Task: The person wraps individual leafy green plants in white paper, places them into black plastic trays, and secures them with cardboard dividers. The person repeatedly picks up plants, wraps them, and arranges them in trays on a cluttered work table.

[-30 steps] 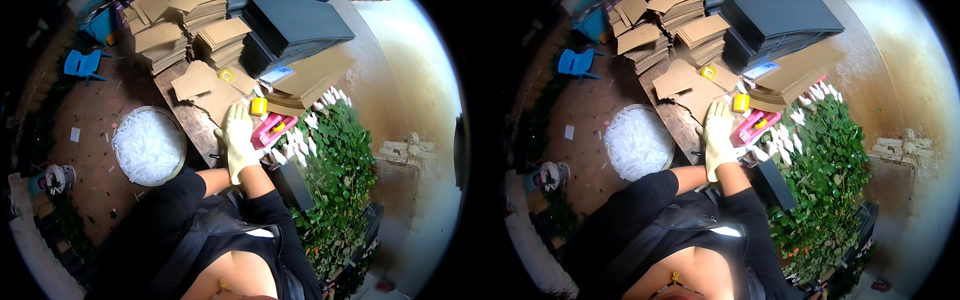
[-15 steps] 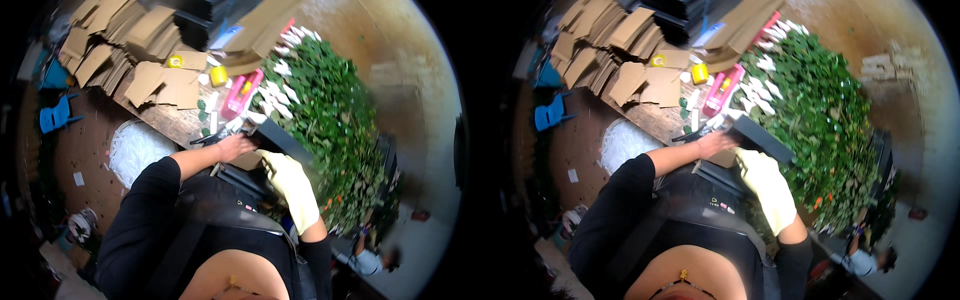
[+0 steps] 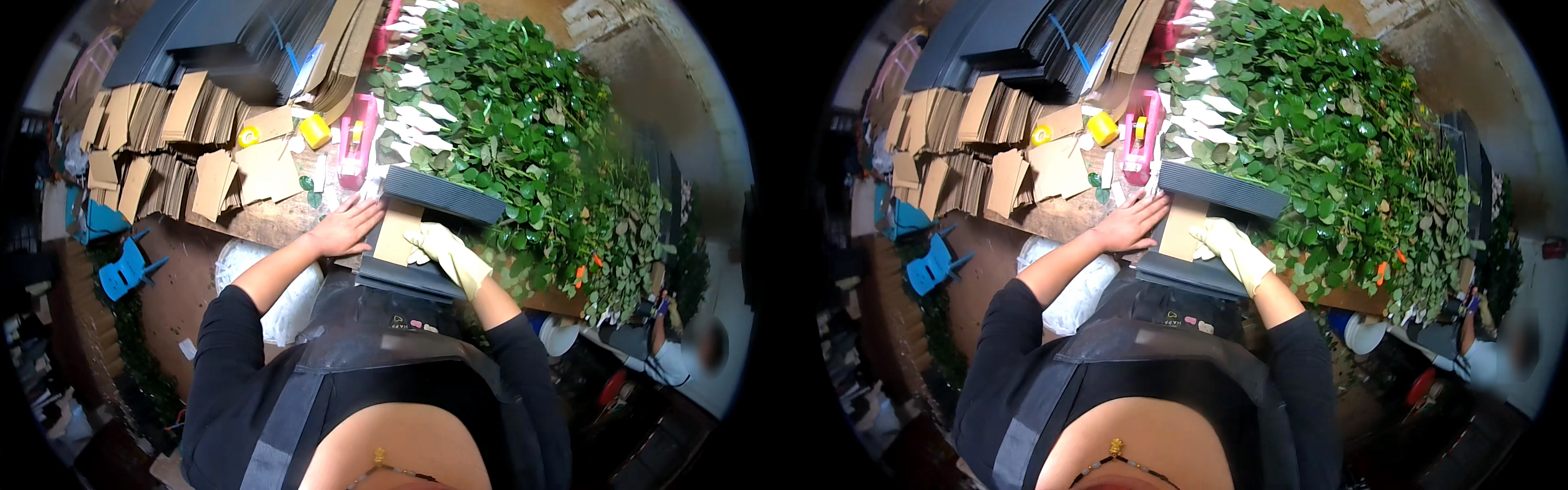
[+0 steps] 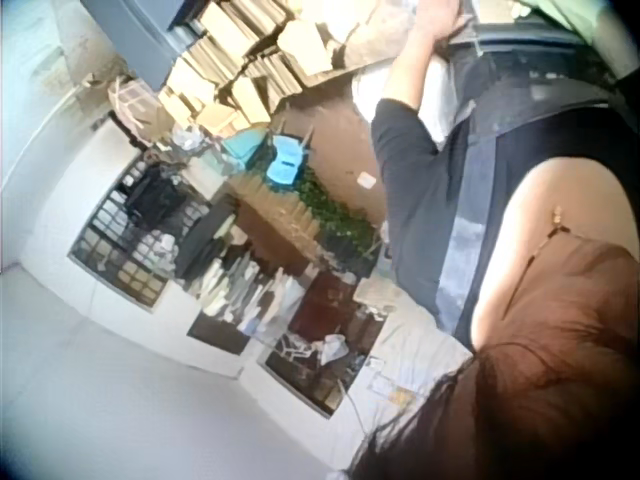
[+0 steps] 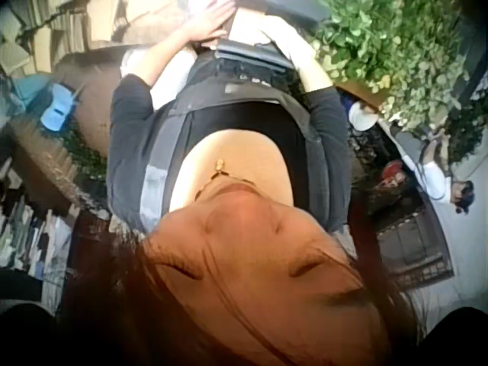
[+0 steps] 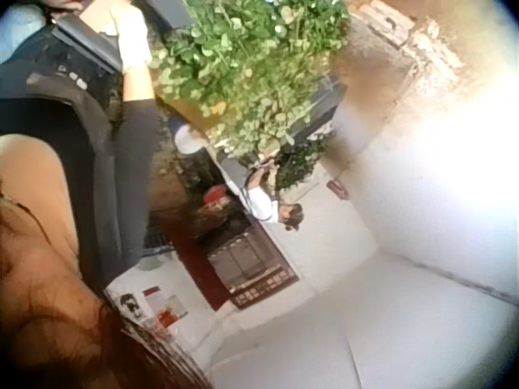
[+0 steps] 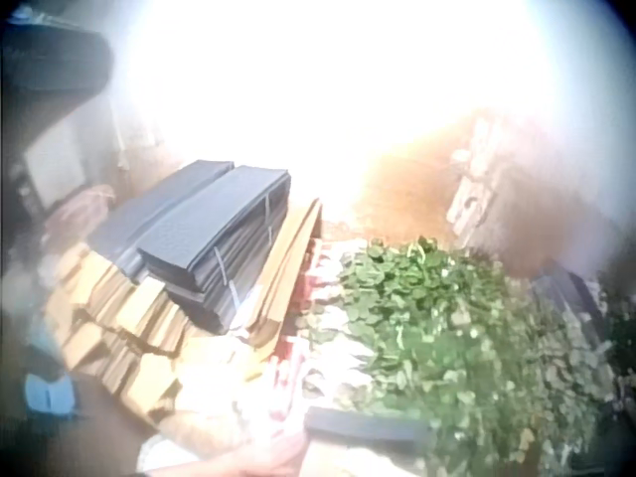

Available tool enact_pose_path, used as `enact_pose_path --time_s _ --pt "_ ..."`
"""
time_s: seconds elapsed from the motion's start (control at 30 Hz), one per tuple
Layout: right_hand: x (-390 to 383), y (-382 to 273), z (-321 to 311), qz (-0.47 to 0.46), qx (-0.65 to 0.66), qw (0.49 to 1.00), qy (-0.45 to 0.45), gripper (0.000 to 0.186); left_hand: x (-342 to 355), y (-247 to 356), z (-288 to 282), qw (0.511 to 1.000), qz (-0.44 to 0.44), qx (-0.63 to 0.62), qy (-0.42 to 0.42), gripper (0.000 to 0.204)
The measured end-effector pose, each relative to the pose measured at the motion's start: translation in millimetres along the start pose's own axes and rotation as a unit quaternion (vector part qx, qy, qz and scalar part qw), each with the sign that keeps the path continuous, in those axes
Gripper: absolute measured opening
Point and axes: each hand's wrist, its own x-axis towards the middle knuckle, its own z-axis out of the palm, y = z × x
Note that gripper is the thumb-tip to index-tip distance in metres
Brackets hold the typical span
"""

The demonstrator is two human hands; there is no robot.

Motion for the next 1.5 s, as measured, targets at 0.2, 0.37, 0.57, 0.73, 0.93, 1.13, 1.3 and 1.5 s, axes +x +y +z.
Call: enact_pose_path --time_s 0.2,0.37,0.57,0.73,0.93,1.13,1.3,1.5 --pt "-22 -18 5 -0.102 -0.241 0.963 0.061 0.034 40 12 -11 0.99 0.041 -0.131 -0.015 0.031" --pt "-88 -36 -1 -0.166 -0.219 0.955 0.112 0.039 61 33 0 0.986 -0.036 -0.135 -0.094 0.037" --pt "-167 -62 -96 -0.391 -0.27 0.707 0.524 0.037 55 45 -20 0.979 -0.069 -0.136 -0.139 0.073" --pt "-122 -52 -149 0.013 -0.594 0.724 0.35 0.036 60 41 -7 0.976 -0.059 -0.135 -0.158 0.076" --pt "-157 -61 -163 -0.332 -0.415 0.626 0.571 0.031 56 42 -10 0.977 -0.063 -0.148 -0.142 0.074" --pt "-245 -85 -130 -0.517 -0.422 0.502 0.55 0.018 45 39 -3 0.978 -0.065 -0.172 -0.095 0.071" --pt "-158 63 -121 -0.231 0.134 0.894 0.359 0.009 58 43 -13 0.97 -0.094 -0.145 -0.172 0.099" --pt "-154 77 -106 0.182 -0.09 0.904 0.375 0.024 50 44 -9 0.955 -0.111 -0.26 -0.09 0.07"
